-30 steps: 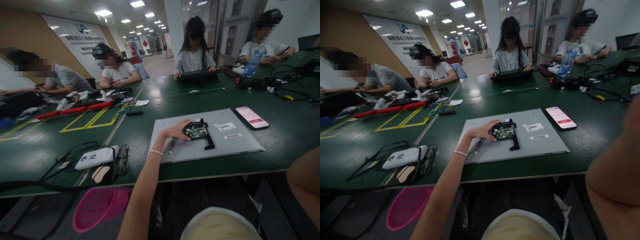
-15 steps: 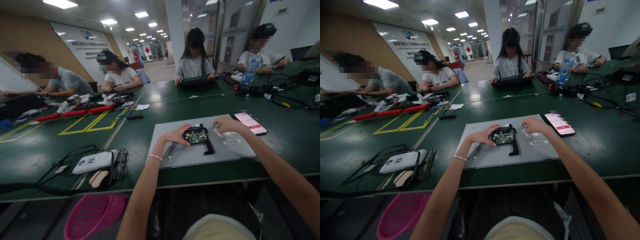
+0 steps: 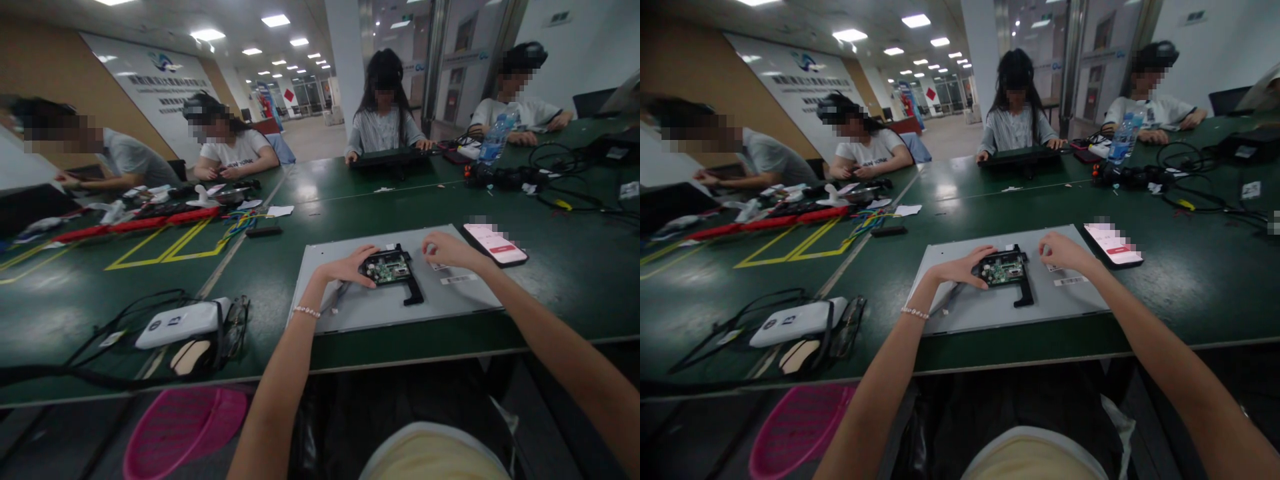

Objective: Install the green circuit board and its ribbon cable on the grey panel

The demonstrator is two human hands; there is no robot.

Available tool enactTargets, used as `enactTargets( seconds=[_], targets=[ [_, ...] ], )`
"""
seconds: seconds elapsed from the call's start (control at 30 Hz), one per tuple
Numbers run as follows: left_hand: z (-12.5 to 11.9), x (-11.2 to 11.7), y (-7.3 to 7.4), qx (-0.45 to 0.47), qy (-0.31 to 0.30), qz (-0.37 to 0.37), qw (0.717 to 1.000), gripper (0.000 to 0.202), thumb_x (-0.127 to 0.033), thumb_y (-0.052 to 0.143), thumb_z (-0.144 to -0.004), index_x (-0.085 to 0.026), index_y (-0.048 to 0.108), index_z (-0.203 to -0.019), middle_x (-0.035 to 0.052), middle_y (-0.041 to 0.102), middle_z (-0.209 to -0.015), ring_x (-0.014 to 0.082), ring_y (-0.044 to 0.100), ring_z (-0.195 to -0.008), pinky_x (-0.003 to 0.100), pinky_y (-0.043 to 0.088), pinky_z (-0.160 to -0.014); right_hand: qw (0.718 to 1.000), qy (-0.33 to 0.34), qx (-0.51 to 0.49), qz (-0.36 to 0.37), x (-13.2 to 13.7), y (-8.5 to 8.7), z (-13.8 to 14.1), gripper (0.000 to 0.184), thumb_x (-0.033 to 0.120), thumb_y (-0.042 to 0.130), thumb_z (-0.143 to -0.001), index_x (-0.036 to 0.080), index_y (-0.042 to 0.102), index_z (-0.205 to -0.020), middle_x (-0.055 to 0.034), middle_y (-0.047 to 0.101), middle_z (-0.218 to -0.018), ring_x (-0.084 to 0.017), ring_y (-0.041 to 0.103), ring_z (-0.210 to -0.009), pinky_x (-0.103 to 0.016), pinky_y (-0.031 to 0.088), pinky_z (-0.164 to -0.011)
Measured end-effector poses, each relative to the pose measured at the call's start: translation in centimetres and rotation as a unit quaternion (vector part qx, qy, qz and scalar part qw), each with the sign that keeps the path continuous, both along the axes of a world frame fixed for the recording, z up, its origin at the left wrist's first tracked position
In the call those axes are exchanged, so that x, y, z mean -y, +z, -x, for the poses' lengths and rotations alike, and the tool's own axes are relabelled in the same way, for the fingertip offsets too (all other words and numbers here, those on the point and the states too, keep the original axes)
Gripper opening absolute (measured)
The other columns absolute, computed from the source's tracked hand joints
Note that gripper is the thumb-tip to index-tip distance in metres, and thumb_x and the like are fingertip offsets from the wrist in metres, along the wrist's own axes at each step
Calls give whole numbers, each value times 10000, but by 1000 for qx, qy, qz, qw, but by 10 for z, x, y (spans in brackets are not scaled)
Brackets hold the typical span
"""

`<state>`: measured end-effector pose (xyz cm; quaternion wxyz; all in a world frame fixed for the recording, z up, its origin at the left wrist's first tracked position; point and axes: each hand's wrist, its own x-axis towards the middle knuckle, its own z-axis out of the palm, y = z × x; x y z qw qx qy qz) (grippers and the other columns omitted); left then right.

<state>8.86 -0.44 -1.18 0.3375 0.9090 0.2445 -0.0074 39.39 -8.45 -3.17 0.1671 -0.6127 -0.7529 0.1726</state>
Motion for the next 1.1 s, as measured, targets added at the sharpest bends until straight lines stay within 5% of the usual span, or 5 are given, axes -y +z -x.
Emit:
enactTargets(
  seconds=[0.2, 0.33, 0.57, 0.83, 1.1],
  targets=[
    [-1, -1, -1, 6, 0, 2, 1000, 1097, -563, 748, -604, -200, 203, -1485, 107, 113, -1566, 312, 98, -1438, 424, 118, -1180, 999, -8, -37, 29, -2, -2, -5, 124, 203, 590, -771, 176, 667, -864, -51, 686, -892, -186, 643, -844, -272, 481, -735],
    [-1, 0, 0, 4, -2, -10, 1000, 1081, -545, 752, -615, -205, 206, -1483, 109, 127, -1562, 308, 114, -1436, 428, 127, -1178, 994, -47, -87, 46, -3, -1, -6, 261, 181, 595, -771, 172, 656, -1025, -66, 688, -924, -173, 653, -764, -264, 494, -681],
    [-4, 6, 3, 12, 10, -82, 997, 1098, -509, 798, -589, -237, 215, -1480, 123, 72, -1571, 339, 84, -1437, 487, 161, -1161, 953, -27, -253, 167, 5, 10, 4, 238, 233, 606, -807, 165, 672, -1025, -84, 691, -964, -169, 662, -793, -259, 528, -699],
    [-46, 39, -3, 159, -4, -225, 961, 380, -345, 509, -917, -209, 512, -1272, 115, 452, -1382, 237, 375, -1319, 430, 302, -1105, 894, 1, -371, 250, 5, 3, 15, 160, 239, 677, -770, 178, 646, -913, -42, 674, -884, -137, 654, -788, -263, 539, -772],
    [-60, 57, -11, 138, -35, -299, 943, 272, -251, 419, -959, -194, 569, -1179, 92, 543, -1236, 212, 474, -1196, 394, 369, -1036, 886, -10, -384, 261, 4, -3, 25, 119, 165, 626, -803, 171, 626, -923, -42, 678, -880, -119, 658, -774, -241, 550, -756]
  ],
)
